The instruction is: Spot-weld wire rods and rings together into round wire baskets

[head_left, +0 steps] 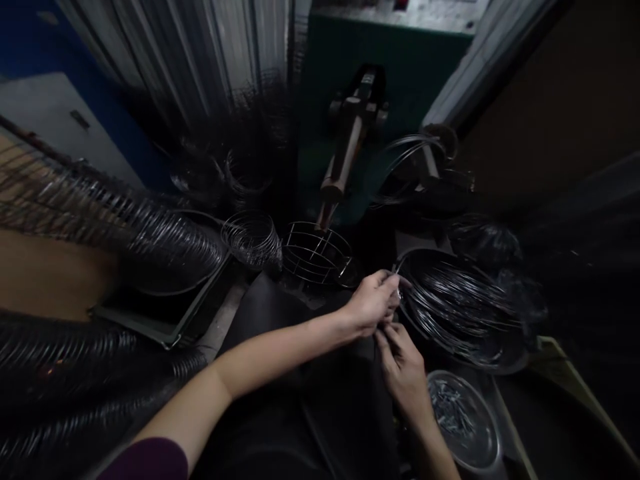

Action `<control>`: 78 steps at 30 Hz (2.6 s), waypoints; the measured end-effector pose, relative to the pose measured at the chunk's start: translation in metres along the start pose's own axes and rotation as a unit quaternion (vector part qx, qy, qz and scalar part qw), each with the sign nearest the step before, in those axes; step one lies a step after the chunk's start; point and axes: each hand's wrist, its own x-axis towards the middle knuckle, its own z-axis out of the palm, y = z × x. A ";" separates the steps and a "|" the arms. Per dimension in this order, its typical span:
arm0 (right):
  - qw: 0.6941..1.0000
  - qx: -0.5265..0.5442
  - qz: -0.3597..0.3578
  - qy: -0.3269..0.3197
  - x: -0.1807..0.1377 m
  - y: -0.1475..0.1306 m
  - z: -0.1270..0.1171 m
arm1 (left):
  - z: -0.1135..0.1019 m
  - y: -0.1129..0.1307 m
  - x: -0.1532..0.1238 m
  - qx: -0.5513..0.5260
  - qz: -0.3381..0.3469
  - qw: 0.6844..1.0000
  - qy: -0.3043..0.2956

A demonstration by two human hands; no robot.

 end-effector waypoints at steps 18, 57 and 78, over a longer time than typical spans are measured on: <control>0.976 0.209 0.059 -0.019 0.167 -0.027 0.031 | -0.195 0.094 0.017 0.735 0.198 0.644 0.074; 0.931 0.357 0.076 -0.011 0.246 -0.054 0.123 | -0.246 0.084 0.063 0.572 0.342 0.745 0.025; 0.970 0.157 0.170 -0.074 0.196 -0.049 0.048 | -0.217 0.025 -0.005 0.795 0.279 0.519 -0.145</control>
